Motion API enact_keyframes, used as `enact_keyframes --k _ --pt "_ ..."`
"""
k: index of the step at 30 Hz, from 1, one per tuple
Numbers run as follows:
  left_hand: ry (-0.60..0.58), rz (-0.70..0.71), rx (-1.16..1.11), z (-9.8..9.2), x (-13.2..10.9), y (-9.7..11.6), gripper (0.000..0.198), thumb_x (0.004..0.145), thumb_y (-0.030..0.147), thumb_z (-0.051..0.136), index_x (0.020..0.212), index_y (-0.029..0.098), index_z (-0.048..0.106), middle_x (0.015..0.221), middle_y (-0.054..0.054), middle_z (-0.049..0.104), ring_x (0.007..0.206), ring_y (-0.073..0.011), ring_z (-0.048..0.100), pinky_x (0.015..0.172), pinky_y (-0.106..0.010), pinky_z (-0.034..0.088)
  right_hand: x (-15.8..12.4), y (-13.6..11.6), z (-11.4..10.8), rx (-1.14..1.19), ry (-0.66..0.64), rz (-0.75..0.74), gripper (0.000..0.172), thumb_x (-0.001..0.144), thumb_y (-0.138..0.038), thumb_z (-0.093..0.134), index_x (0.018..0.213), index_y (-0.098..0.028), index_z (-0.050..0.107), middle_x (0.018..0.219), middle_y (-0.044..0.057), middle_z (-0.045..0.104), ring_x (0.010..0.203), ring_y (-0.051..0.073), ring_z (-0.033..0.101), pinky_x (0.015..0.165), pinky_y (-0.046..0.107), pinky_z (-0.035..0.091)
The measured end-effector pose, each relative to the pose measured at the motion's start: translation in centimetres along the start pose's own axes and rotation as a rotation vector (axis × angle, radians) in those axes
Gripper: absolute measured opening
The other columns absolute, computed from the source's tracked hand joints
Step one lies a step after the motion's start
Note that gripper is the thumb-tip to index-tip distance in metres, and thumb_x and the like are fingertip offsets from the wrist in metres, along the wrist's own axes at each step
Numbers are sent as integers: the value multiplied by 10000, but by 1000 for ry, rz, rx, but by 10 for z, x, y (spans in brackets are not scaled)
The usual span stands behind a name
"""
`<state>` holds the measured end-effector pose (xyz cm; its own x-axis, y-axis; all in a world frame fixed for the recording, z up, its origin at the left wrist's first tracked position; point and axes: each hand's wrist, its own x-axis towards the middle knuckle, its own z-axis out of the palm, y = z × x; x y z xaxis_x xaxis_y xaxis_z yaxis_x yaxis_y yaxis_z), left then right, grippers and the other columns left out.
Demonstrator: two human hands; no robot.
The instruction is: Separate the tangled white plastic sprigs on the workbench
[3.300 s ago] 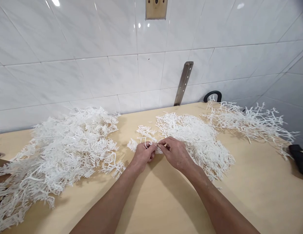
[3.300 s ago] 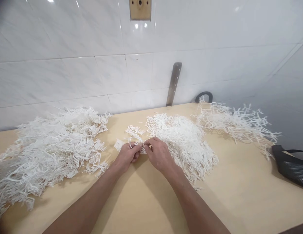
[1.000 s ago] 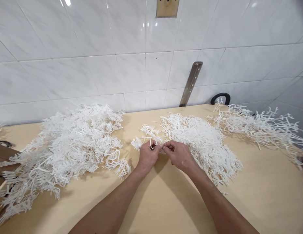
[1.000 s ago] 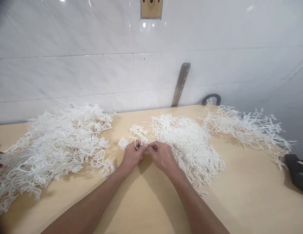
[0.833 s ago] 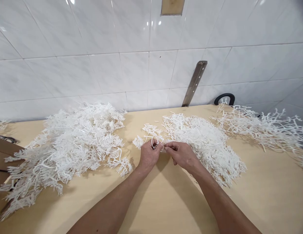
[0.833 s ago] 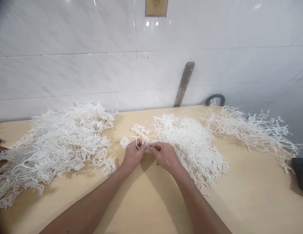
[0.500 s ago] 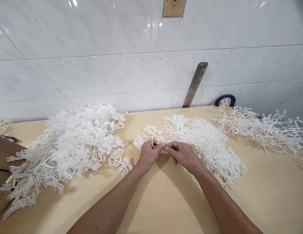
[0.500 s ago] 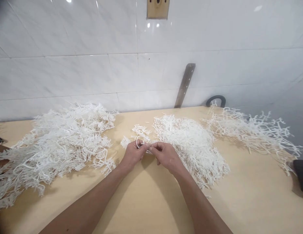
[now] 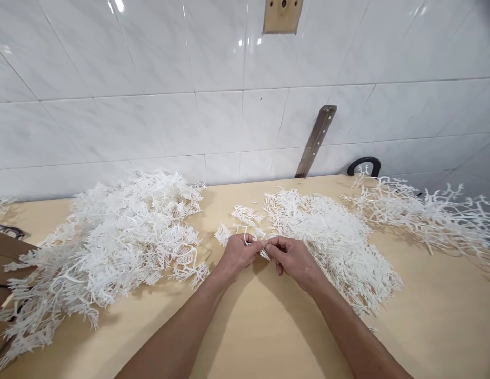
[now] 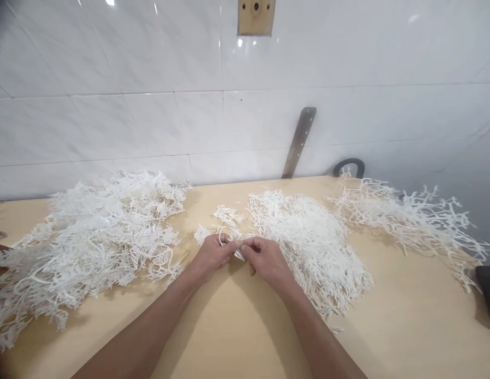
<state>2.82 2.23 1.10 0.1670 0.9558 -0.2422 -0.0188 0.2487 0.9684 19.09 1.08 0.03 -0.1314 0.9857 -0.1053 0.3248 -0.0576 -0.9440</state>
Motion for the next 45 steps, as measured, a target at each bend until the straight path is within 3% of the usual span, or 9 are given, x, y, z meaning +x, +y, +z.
enact_keyframes --k 4,8,12,16,22,28,33,39,45 --pt "98 84 102 2 2 -6 387 690 498 717 618 195 488 468 67 415 440 -76 341 441 -213 246 -2 -6 7 -187 114 -65 259 848 -402 545 820 -186 685 514 -34 589 398 123 520 474 247 421" --pt "166 161 150 5 4 -12 296 726 415 666 611 194 506 507 47 449 502 -103 391 496 -222 296 -2 -8 12 -280 180 -103 234 832 -353 525 770 -195 685 659 13 689 469 145 581 478 254 428" --pt "208 217 233 7 3 -12 277 733 356 642 577 192 481 550 34 462 551 -115 410 559 -243 322 -3 -7 14 -243 166 -65 234 819 -364 532 735 -199 673 684 25 702 503 165 610 467 259 436" --pt "274 299 335 9 1 -16 244 796 311 574 607 202 465 571 25 471 577 -135 427 599 -267 326 -2 -7 15 -168 134 33 259 825 -393 538 686 -201 642 553 -3 630 430 155 570 454 265 440" --pt "258 477 511 8 -5 -21 177 856 254 517 691 219 463 659 -7 521 646 -172 468 648 -297 340 1 -5 17 -22 32 149 251 816 -359 526 622 -207 573 458 -36 547 390 143 541 430 250 418" --pt "257 450 570 5 -1 -24 198 878 242 496 696 228 419 652 -3 499 642 -180 469 645 -296 334 0 -8 19 -266 181 21 214 796 -355 542 669 -214 643 602 10 671 501 178 607 509 282 446" --pt "318 513 707 8 1 -32 139 882 197 464 754 233 426 745 -43 551 710 -211 506 679 -321 353 1 -14 24 -210 141 135 230 798 -309 517 610 -219 616 499 -10 611 453 170 579 495 272 432" --pt "336 433 886 9 2 -32 166 896 208 439 742 241 387 751 -71 561 701 -234 517 655 -344 359 -1 -13 28 -494 270 -104 234 798 -229 495 595 -215 611 634 28 673 607 184 614 578 280 409" --pt "301 542 834 7 5 -33 121 888 210 438 771 234 415 758 -56 564 710 -217 528 667 -326 379 7 -13 25 -314 210 138 215 767 -232 515 600 -209 648 463 -8 598 504 169 604 541 258 432"
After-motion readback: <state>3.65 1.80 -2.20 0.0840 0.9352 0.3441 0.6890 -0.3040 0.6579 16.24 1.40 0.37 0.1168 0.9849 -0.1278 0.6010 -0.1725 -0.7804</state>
